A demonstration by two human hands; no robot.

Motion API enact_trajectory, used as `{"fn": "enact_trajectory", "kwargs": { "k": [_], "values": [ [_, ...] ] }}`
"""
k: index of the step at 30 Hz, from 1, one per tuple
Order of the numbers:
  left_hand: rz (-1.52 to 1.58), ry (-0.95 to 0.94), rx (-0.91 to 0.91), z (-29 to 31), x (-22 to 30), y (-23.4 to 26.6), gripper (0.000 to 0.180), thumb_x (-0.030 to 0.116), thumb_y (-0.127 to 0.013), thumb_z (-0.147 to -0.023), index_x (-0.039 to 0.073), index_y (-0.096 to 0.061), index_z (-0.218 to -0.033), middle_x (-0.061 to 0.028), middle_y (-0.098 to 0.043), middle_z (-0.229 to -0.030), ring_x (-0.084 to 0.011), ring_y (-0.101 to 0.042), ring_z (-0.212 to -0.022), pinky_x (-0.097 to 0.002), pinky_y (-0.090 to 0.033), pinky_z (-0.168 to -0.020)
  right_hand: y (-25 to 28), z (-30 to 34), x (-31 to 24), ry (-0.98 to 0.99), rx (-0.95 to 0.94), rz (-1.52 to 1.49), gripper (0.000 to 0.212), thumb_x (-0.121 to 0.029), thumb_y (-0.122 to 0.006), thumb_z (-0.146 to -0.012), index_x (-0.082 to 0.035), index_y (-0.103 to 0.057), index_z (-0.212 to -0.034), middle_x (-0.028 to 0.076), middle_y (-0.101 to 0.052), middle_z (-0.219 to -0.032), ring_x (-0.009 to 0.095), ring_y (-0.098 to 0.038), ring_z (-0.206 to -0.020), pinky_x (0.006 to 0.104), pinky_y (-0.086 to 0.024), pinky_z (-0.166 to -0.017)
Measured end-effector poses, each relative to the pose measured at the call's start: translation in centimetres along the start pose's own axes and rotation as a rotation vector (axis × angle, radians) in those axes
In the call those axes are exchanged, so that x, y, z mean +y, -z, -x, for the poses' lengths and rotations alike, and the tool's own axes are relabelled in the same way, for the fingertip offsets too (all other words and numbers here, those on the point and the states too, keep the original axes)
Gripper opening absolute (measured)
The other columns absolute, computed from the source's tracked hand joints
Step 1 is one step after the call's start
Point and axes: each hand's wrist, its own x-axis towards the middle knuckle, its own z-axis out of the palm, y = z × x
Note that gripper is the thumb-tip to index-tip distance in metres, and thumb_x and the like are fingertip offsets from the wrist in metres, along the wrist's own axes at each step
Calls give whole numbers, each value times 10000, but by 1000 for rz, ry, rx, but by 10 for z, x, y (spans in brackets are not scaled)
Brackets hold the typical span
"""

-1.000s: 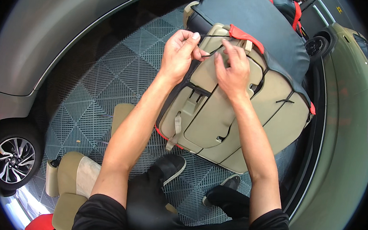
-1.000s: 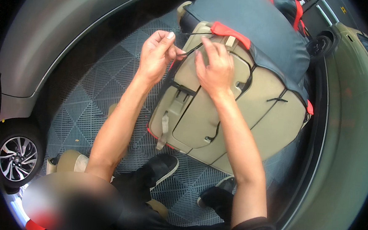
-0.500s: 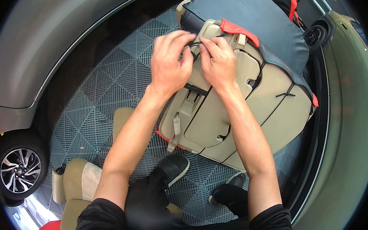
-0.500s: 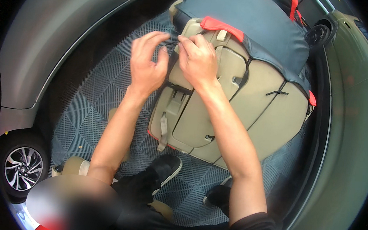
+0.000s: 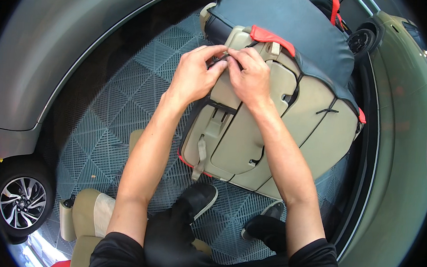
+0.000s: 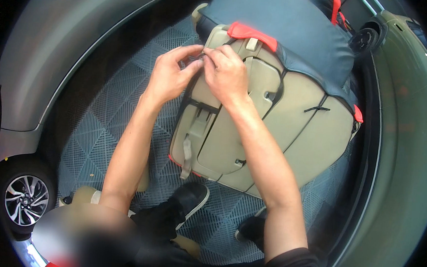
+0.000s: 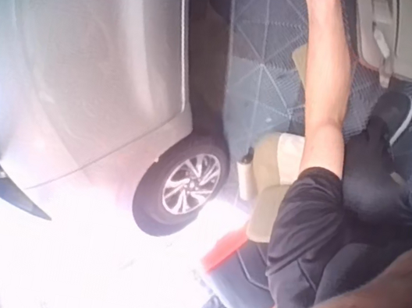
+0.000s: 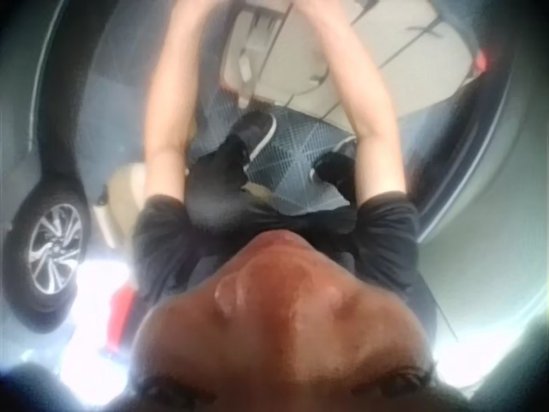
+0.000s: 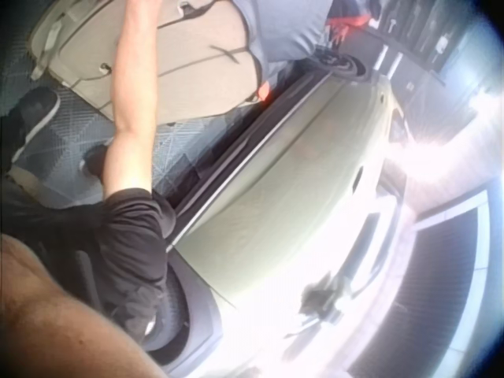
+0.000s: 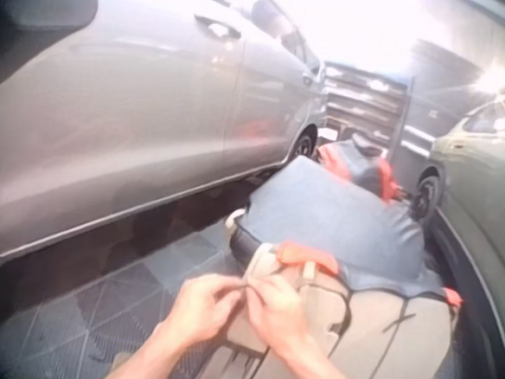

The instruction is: The person installs a two-tone car seat cover onto a beige car seat. They thread and tighten elastic straps around the seat edges, flip the seat to access the underside, and secure additional straps to hold the cover in place.

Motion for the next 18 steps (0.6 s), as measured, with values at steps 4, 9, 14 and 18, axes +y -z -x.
{"fn": "enact_trajectory", "kwargs": {
  "k": [4,9,14,18],
  "values": [
    [21,166,15,2,-8,1,210,161,-725,-906,6,-752,-1045,-153,-744,-967,-275,-715,-847,-368,-560,-782,3,0,3,-33,35,-17,220,-58,-723,-893,-27,-744,-1109,116,-714,-904,254,-708,-773,362,-571,-694],
    [34,281,73,0,-21,2,212,184,-716,-905,11,-757,-1020,-142,-739,-920,-240,-708,-814,-361,-554,-772,24,-5,-18,-896,-7,-630,354,-131,-650,-980,48,-641,-1285,76,-687,-740,133,-620,-576,292,-498,-538],
    [139,375,57,1,-26,-13,201,174,-704,-900,6,-755,-996,-113,-727,-896,-205,-686,-786,-340,-544,-765,24,-6,-7,-1020,-67,-934,351,-124,-578,-1016,64,-600,-1311,83,-680,-767,119,-590,-541,256,-438,-491],
    [297,397,29,8,-25,-14,190,160,-704,-892,-14,-746,-957,-78,-722,-836,-144,-647,-759,-300,-515,-728,17,-8,-1,-1101,8,-1043,350,-100,-518,-1036,51,-579,-1346,104,-693,-807,126,-598,-542,259,-442,-492]
  ]
}}
